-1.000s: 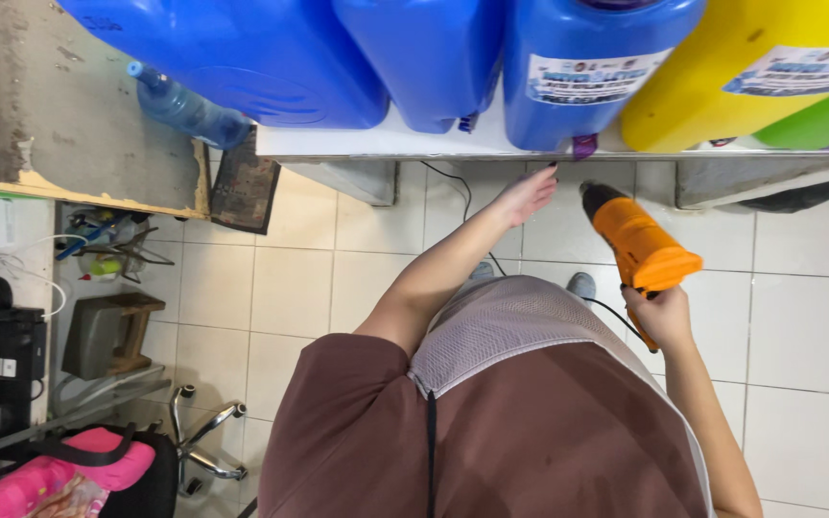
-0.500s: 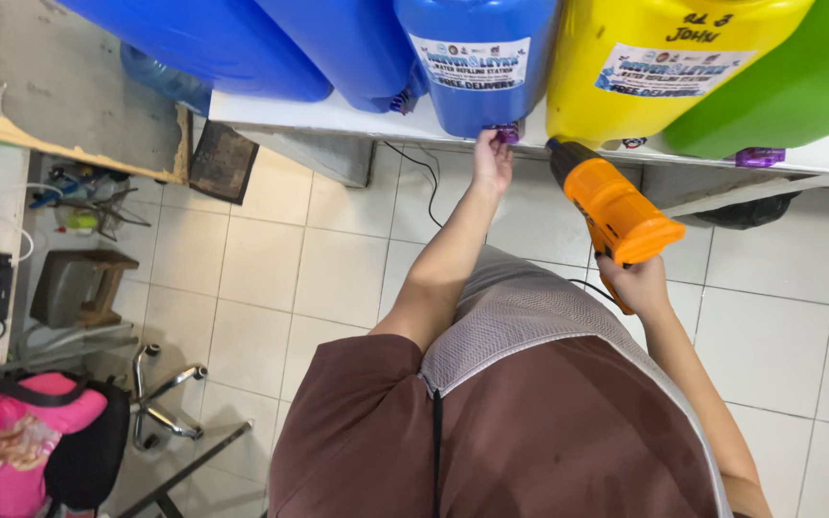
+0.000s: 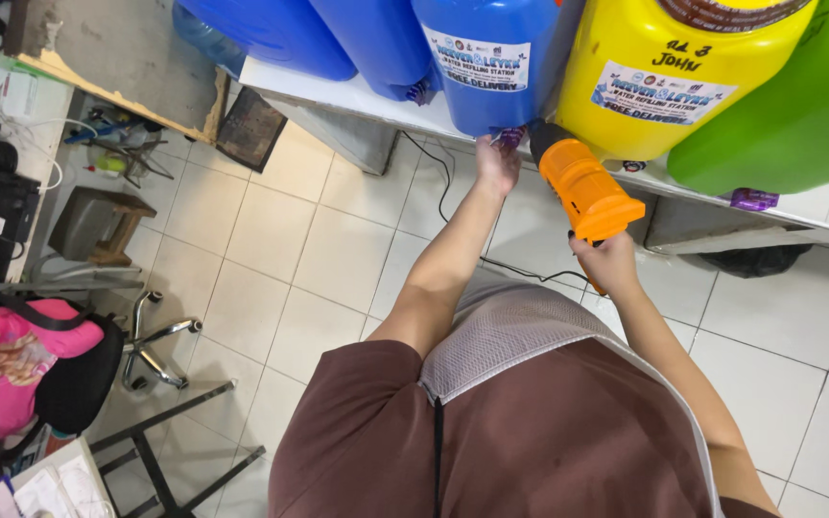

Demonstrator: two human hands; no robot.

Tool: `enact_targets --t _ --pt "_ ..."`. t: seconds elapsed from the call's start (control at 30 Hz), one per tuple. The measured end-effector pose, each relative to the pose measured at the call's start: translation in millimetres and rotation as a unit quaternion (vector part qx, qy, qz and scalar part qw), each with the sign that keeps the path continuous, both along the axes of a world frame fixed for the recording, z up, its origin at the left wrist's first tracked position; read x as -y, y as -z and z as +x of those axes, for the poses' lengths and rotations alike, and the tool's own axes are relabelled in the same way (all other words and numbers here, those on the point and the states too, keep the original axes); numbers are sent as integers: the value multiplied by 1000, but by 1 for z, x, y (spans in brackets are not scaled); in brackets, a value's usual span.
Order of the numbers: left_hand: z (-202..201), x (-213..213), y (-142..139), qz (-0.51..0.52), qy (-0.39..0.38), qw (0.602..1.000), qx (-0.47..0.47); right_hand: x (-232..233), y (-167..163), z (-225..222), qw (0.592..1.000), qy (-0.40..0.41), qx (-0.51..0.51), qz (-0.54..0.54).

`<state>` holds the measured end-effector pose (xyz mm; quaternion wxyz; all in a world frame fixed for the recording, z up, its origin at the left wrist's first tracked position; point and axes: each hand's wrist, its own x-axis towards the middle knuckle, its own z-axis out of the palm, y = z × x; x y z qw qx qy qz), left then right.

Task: The person mops the tiled floor, then fits purple plastic seal bands over the caps of large water jugs and shrinks them using a heat gun. They hand a filled jug to a customer at the doorway, then count coins and write in a notebook at the desk.

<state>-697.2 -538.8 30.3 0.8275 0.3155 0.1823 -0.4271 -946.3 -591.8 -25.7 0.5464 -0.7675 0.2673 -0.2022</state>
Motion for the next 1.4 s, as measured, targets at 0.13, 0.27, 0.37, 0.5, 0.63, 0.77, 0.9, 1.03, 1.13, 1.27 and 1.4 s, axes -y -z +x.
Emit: enact_targets --t 0.13,0.27,0.37,0.5,0.63,0.77,0.9,1.03,1.13,1.27,1.4 --pt "-3 -4 3 57 10 998 13 2 -5 3 1000 -13 6 23" --pt "0 -6 5 61 18 998 16 4 -5 2 1000 -7 -12 19" --pt "2 -7 5 63 9 998 7 4 -2 2 999 -3 -34 20" --pt "3 -11 7 70 -3 997 -9 1 2 1 999 -1 -46 24" --pt "4 -19 9 43 -1 999 -30 -2 4 1 999 -24 -10 24" --pt "4 -36 14 27 -4 1000 -6 -2 4 0 992 -50 -43 -104" --pt "-1 -54 21 51 -44 998 -5 -6 1 2 958 -50 -192 -209" --pt "-11 -62 27 66 -49 996 -17 -10 -3 4 970 -32 -139 -198" --pt "-18 -61 29 67 -49 996 -32 -11 -3 2 961 -45 -153 -224" --pt "-26 -55 30 65 -32 997 -34 -9 1 -2 960 -36 -128 -246" --pt "-36 -44 32 63 -9 998 -25 -3 4 -11 966 -26 -15 -256"
